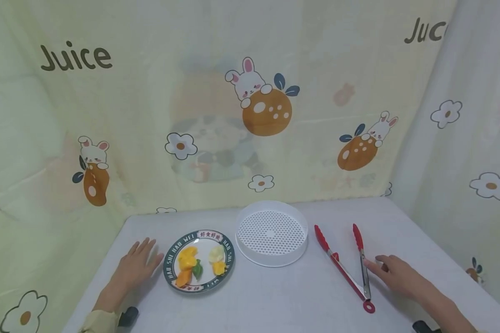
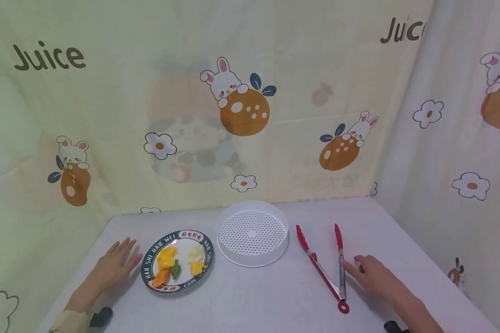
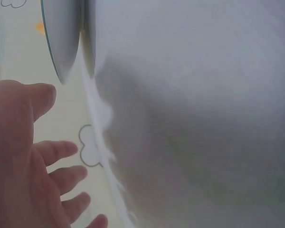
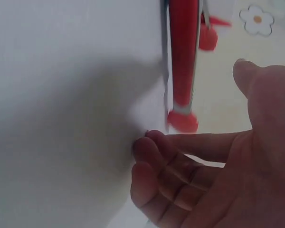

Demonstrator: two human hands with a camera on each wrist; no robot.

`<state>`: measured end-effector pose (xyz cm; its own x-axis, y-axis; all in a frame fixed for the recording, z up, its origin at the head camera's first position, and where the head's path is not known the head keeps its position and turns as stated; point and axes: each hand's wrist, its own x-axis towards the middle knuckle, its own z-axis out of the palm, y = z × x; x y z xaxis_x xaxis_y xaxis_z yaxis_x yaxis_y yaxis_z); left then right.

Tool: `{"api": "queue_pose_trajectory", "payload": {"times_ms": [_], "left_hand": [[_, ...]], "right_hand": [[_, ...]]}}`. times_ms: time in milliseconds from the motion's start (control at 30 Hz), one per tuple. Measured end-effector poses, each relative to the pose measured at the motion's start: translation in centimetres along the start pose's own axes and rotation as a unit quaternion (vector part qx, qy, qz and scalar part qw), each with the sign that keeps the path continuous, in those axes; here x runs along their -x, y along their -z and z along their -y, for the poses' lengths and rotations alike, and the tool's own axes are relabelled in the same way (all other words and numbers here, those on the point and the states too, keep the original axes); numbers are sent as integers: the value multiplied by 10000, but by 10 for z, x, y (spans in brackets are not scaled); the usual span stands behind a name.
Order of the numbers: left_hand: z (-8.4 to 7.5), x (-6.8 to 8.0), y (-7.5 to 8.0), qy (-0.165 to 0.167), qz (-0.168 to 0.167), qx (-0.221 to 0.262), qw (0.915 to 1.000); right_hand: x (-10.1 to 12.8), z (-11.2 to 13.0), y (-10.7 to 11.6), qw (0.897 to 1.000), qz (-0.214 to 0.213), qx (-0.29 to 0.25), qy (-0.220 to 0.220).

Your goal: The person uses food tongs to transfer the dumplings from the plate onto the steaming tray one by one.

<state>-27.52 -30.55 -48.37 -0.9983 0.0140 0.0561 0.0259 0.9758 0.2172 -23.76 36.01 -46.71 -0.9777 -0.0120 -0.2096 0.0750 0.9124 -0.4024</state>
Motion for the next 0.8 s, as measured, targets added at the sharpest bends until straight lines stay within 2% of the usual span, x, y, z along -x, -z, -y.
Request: {"api": "queue_pose_trajectory", "payload": {"times_ms": [200,333,433,533,600,800], "left_hand": [[-3,-2,-2,-130,-12,89,9999],[-6,-3,0,-179,23,328,9993],[-11,-4,4,-81,303,694,9971],[-17,-8,7,136,753,1141,9905],[-19,-10,6,223,941,1327,9864],[-20,-10,2,193,992,1403,9849]], "right_hand": [[4,30,-14,9998,39,-54,-187],[5,42,-23,9988,-2,209,-451],[5,46,-27,9978,-19,346,-573],[3,49,-29,9972,-32,402,-624],[2,50,-30,9973,-51,376,-626],[4,50,-29,9971,-109,-162,-731]]}}
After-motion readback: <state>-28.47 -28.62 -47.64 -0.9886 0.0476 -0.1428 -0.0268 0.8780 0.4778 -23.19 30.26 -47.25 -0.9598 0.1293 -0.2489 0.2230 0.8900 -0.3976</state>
